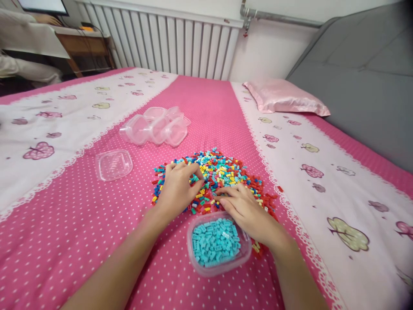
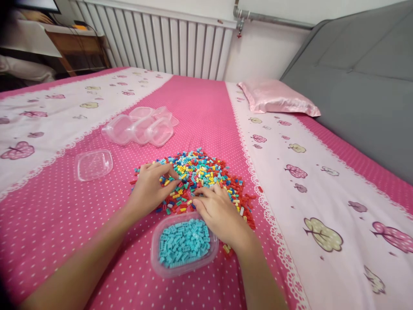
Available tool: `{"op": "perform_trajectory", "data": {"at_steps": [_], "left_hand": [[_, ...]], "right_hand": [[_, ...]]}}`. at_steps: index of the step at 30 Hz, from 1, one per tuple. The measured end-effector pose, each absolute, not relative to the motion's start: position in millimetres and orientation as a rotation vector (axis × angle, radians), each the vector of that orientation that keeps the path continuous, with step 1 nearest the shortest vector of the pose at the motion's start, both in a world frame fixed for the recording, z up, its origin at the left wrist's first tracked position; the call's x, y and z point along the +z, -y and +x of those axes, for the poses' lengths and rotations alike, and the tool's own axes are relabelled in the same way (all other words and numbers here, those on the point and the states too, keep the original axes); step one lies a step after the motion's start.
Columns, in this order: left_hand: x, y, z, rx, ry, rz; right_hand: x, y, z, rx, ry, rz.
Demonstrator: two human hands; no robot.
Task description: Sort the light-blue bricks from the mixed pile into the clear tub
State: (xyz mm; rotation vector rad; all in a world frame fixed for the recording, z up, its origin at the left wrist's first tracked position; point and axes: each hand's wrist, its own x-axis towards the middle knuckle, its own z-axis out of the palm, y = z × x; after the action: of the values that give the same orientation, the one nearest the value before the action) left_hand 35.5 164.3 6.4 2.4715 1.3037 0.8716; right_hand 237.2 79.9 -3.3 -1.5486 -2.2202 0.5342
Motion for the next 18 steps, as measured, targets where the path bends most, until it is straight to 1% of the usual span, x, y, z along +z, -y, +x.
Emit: {"op": "perform_trajectory", "data": {"at_steps": [5, 11, 18], "left_hand": [[5.3, -163.1, 37.0, 0.845, -1.283, 2.495], [4.6, -162.4, 38.1, 0.788, -1.213, 2.521], [6.5, -161.2, 37.6, 0.832, -1.156, 2.509]], "right_hand": [[-5.1, -79.2, 237.9, 0.561, 2.231, -1.552], [-7.3, -80.3, 236.9, 0.511, 2.211, -1.492], [-2.1, -84.7, 236.7, 0.451, 1.972, -1.422]]}}
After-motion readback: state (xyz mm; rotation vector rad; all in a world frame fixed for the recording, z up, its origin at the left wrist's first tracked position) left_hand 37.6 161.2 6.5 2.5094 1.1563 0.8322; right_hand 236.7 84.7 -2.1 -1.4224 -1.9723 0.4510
